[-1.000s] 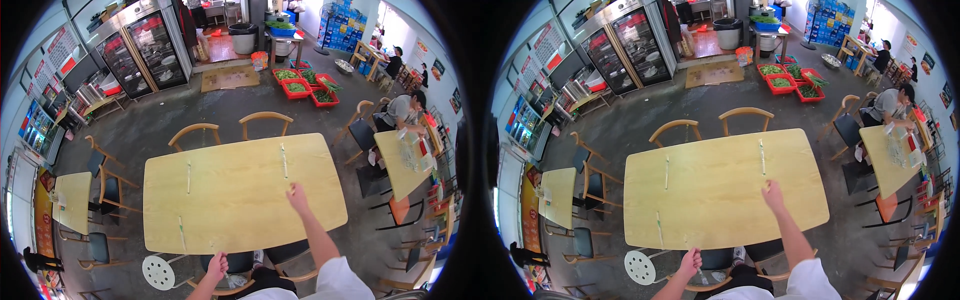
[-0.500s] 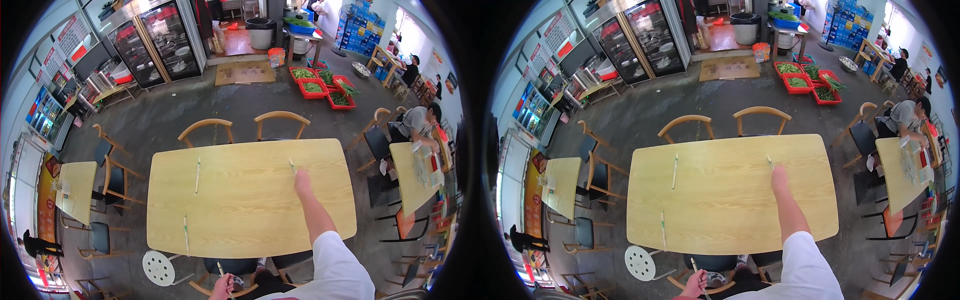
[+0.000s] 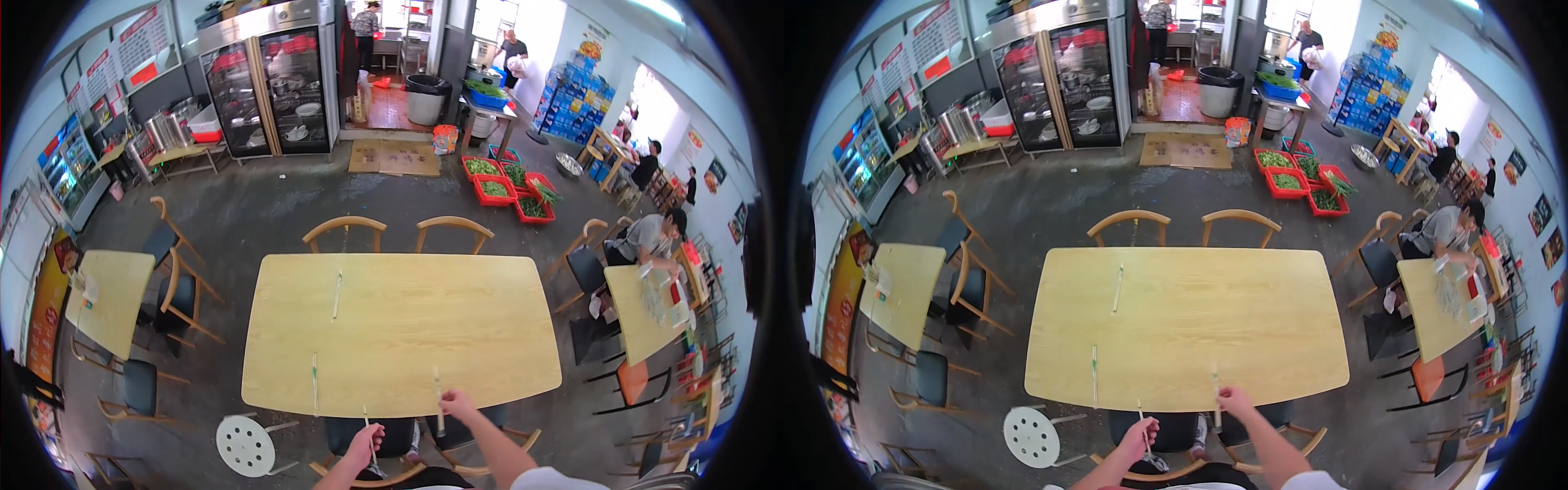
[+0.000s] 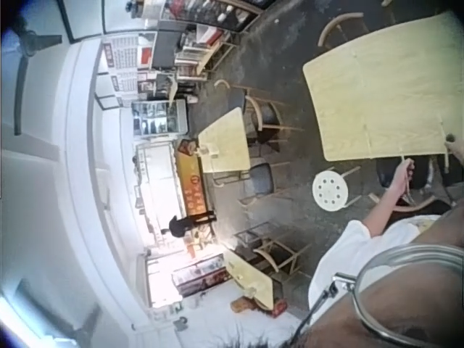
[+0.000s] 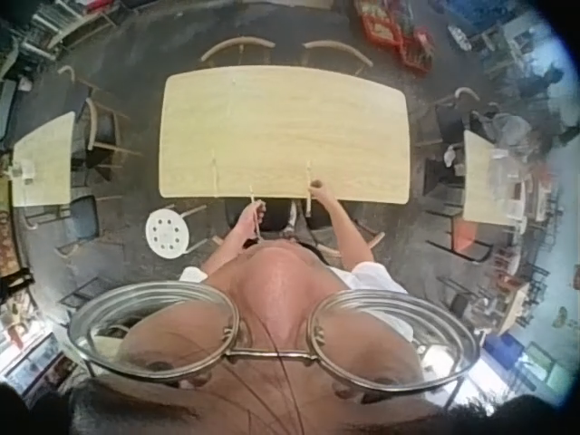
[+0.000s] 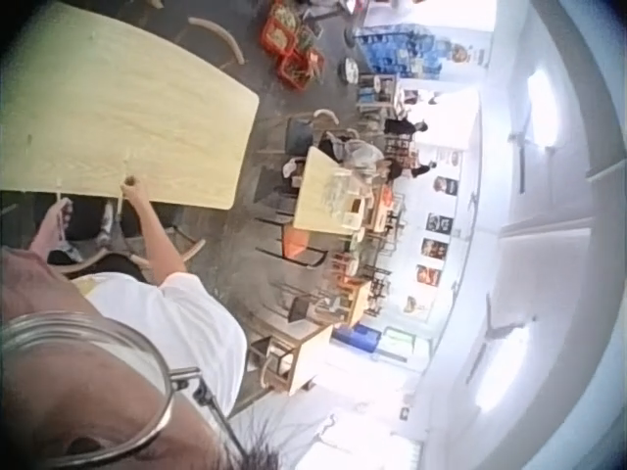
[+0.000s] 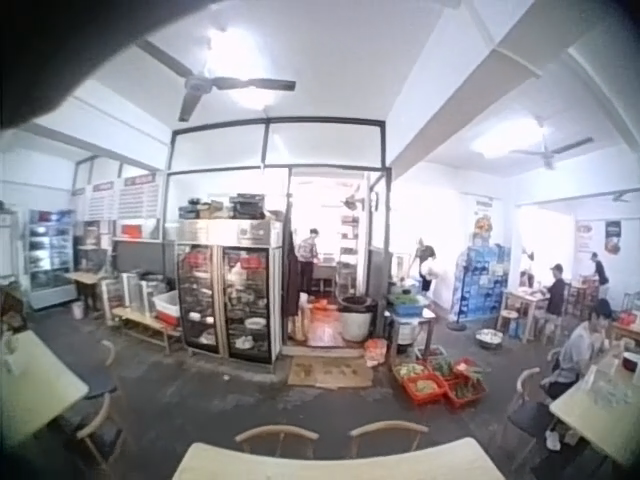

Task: Gathering and organizing wrapped disposable chopsticks into a container on a restaurant table.

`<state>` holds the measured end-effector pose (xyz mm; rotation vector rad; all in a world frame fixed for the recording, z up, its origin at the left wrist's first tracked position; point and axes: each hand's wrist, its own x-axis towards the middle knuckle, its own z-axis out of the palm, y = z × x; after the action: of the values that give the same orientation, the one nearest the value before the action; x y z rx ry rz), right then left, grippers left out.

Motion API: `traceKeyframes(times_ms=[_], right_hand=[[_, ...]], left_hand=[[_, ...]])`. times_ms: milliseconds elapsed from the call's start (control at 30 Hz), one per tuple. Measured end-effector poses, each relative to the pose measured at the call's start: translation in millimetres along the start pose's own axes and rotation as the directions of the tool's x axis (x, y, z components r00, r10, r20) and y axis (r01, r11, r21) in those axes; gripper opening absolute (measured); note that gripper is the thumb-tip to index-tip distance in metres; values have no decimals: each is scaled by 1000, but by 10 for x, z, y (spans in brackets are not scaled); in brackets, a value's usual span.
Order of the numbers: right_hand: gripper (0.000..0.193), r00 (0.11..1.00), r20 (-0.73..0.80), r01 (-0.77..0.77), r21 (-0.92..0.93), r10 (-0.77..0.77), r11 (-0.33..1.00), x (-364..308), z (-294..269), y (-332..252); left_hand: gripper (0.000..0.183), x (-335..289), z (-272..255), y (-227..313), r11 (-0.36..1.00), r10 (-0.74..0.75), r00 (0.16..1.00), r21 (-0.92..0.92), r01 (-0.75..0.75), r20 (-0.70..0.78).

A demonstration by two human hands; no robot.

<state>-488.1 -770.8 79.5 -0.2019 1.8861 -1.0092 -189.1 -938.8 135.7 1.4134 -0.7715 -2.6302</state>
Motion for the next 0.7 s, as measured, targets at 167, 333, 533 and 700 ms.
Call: traceKeyframes(times_ms=[167,333,533,700], right_hand=[[18,947,251,234,-113,-200,966,-929,1120,-700],[13,832,460,438,-203,-309,876,-1201,1775,-1187],[19,858,455,436,-405,-237,803,-773,1874,-1417],[50,760,492,646,-647,-425,405,-245,2352,-1821]], left_hand=[[31,82,-11,172,996,60,994,-72,-54,87],[32,42,-90,211,937,319,943,-175,-301,89],[28,-392,-764,305,818,197,958,-504,-277,-207],[33,-892,-1456,164,786,28,965,-591,-182,-261]])
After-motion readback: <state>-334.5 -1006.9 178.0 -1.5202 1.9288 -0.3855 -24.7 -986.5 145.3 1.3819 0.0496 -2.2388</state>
